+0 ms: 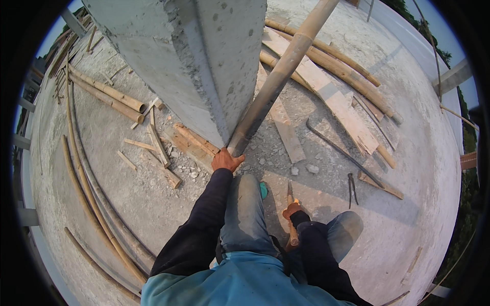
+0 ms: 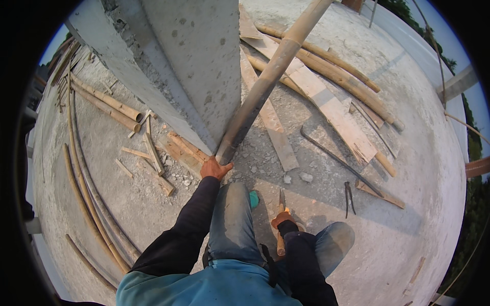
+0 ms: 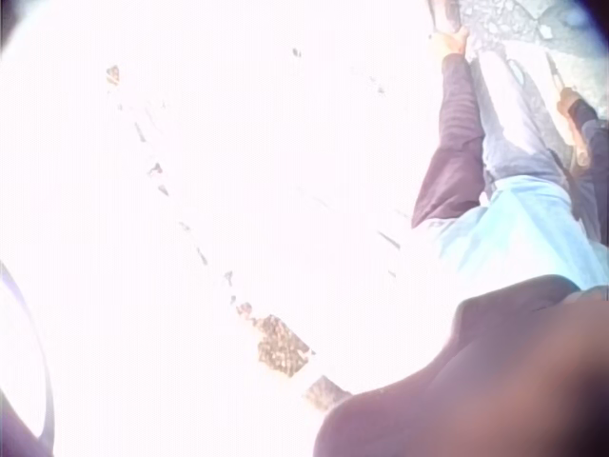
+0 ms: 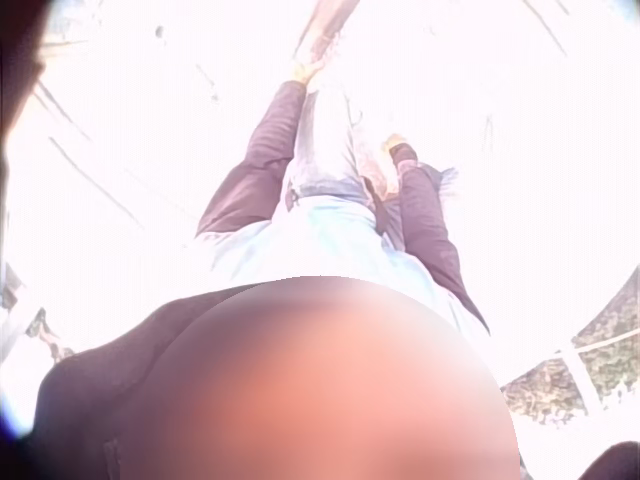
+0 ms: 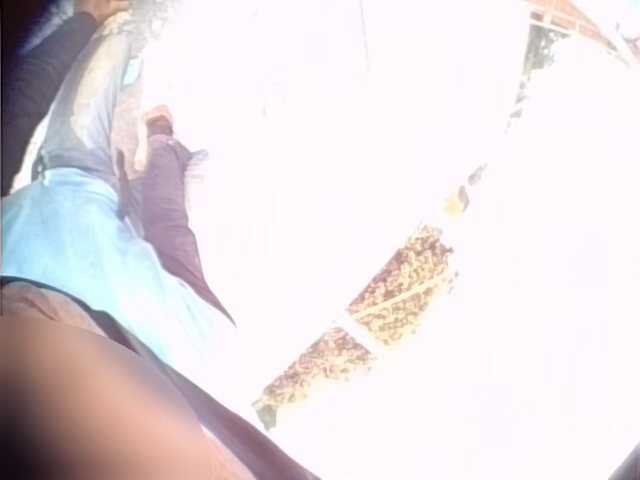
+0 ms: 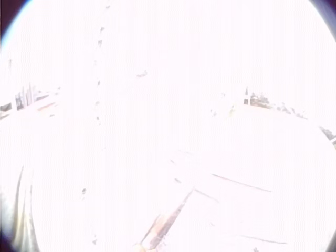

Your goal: The person repeatedly strikes a long bamboo pole with a hammer while holding it against a concrete column. The person adjusts the pole's position and continues hammering along its length.

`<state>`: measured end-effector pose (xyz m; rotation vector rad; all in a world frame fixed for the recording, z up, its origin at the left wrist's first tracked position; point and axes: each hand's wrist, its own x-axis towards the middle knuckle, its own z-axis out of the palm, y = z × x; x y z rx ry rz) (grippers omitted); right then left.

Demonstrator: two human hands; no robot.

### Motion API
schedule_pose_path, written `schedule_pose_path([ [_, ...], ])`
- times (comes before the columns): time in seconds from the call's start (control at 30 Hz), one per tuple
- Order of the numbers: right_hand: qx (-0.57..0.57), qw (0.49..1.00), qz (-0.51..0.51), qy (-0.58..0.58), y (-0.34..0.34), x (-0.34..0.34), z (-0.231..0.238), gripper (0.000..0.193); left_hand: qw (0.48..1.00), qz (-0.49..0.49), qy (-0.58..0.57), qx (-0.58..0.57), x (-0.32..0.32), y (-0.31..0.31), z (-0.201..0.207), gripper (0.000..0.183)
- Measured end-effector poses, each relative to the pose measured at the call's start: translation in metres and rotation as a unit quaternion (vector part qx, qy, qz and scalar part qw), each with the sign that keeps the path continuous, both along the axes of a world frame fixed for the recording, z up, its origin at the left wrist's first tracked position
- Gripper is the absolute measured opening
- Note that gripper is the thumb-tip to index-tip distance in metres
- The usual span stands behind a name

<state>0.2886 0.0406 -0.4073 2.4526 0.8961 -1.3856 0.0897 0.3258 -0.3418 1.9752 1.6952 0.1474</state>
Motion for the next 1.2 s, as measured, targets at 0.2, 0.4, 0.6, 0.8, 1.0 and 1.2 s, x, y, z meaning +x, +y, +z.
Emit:
schedule_pose_path([
  [0.2, -0.044, 0.999, 0.018, 0.005, 0.009, -0.004, 0.02, 0.04, 1.0, 0.017, 0.003, -0.002, 0.002, 0.0, 0.003, 0.08],
  [0.4, -0.08, 0.996, 0.044, -0.004, 0.011, -0.001, 0.024, 0.046, 0.999, 0.033, 0.015, 0.009, 0.006, -0.001, 0.001, 0.082],
  [0.6, -0.036, 0.999, 0.032, 0.0, 0.01, -0.002, 0.02, 0.041, 0.997, 0.037, 0.062, -0.009, 0.008, -0.004, 0.011, 0.084],
  [0.8, -0.068, 0.998, 0.005, 0.015, 0.014, -0.003, 0.014, 0.049, 0.996, 0.037, 0.07, -0.034, 0.013, -0.008, 0.026, 0.095],
  [1.0, -0.094, 0.996, 0.009, 0.008, 0.015, -0.003, -0.01, 0.052, 0.997, 0.039, 0.069, -0.011, 0.014, -0.01, 0.026, 0.088],
  [1.2, -0.08, 0.997, -0.009, -0.001, 0.013, -0.003, -0.023, 0.052, 0.997, 0.039, 0.067, 0.0, 0.012, -0.009, 0.017, 0.084],
])
